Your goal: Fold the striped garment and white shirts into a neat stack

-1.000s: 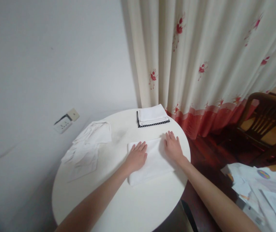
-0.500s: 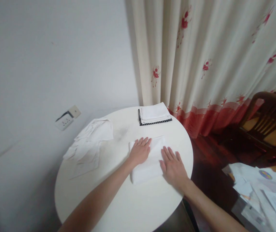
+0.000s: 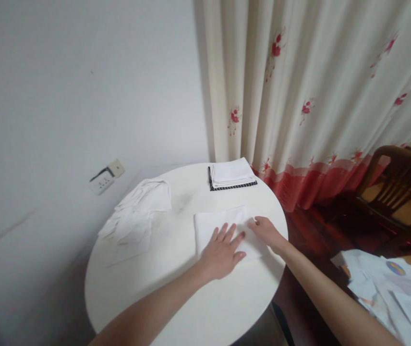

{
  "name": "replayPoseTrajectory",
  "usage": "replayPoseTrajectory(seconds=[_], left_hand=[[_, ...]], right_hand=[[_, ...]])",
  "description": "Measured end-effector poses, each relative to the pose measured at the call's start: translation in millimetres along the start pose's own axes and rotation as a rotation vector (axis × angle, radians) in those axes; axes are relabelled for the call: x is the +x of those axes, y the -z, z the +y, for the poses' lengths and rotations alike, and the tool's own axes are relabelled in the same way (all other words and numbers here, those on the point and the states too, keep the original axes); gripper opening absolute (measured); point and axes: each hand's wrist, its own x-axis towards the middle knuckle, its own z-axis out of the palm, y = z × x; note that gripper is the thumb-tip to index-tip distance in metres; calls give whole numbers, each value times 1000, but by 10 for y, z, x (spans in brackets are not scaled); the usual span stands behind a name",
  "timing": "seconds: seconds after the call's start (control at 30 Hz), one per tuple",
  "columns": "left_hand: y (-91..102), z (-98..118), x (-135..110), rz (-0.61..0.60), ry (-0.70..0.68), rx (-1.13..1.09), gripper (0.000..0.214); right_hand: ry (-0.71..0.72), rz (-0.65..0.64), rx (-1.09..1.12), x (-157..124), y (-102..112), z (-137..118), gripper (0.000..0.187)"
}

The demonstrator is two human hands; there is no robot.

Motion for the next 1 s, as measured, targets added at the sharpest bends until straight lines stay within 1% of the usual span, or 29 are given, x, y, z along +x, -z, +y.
replayPoseTrajectory(seconds=[0.1,0.2,0.3,0.37,0.47,0.53,0.6,0.67,0.7,0.77,0.87,0.93,1.0], left_hand=[[30,8,2,8,14,-47,62],[47,1,-16,53,3,-84,60],[45,-19,-42,87,0,-102,60],[44,-36,-58,101,1,-101,58],[56,-49,-83,104,-3,-100,56],[88,-57,-94,95,-12,-114,55],[146,-89,-85,99,-20,-151,53],[227,-176,-45,147,-6,-217,50],[270,-248,-14,193,16,-261,48],[344,-439,63,327,106,-371,44],[382,-771,177,527,337,-671,38],[350,-942,235,599,474,-851,38],[286,-1036,277,635,557,-958,43]], right_hand=[[-159,-88,82,11,55,-114,29],[-224,-156,118,48,87,-164,28],[-229,-213,137,72,101,-164,23],[-197,-286,170,71,107,-155,20],[-130,-433,267,46,114,-167,22],[-115,-499,331,20,114,-203,25],[-127,-530,354,-6,108,-256,27],[-134,-521,341,-25,97,-320,27],[-129,-503,333,-31,92,-358,27],[-114,-456,340,-33,81,-455,29],[-116,-400,396,-13,72,-687,32],[-107,-355,414,9,74,-905,31],[-81,-307,374,29,80,-1154,29]])
